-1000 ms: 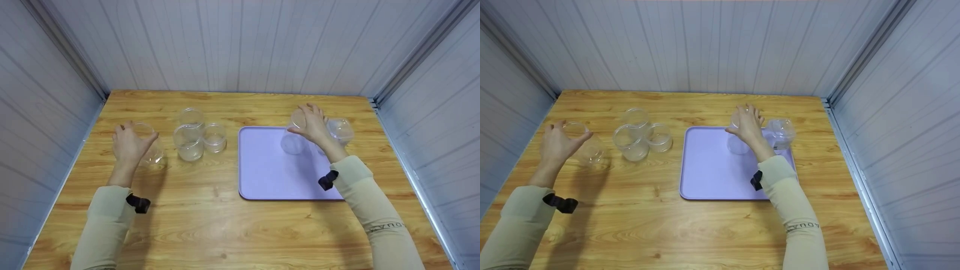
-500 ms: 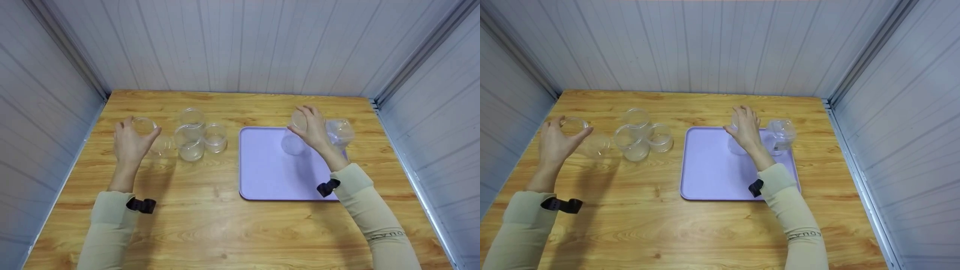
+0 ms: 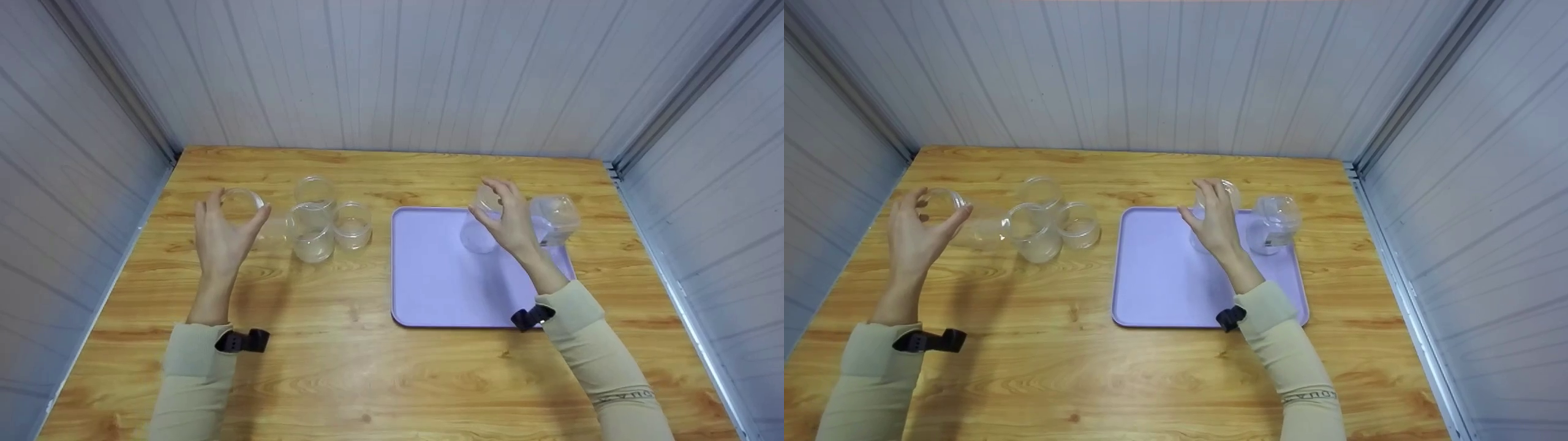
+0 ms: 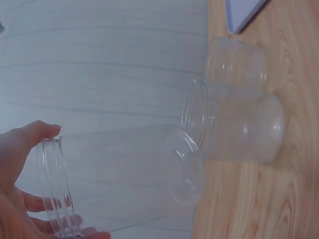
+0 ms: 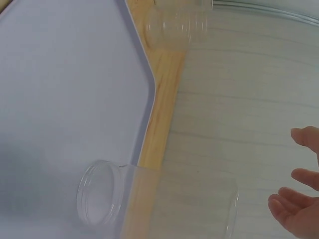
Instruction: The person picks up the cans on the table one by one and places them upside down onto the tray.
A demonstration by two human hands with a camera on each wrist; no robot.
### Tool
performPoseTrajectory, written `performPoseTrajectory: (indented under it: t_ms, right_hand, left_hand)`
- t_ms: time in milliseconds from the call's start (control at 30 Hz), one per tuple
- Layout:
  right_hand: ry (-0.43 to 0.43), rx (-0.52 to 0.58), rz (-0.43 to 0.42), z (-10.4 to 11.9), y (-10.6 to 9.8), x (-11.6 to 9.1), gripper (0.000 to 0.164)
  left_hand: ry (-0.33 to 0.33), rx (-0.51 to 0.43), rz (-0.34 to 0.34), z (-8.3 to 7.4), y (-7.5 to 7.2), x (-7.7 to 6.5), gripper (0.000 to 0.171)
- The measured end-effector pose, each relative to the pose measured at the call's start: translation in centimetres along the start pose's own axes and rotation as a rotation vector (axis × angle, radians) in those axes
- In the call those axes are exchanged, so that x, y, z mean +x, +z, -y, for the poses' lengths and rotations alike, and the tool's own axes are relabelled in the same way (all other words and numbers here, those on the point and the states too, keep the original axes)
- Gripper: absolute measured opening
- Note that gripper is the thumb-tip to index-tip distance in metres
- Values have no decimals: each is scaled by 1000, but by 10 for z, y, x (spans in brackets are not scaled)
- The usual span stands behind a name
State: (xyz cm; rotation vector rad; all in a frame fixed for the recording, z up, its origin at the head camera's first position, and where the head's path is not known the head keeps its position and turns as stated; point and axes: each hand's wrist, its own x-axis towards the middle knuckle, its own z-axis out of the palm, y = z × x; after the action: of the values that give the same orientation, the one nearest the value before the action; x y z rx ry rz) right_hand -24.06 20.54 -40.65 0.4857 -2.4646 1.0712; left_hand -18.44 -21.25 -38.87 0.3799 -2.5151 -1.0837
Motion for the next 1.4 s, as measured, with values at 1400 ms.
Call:
performPoseTrajectory:
  t_ms: [1400]
  right_hand:
    - [125,600,-68,24,17,-34,37]
  left_hand:
    - [89,-616,44,-50,64,-54,54]
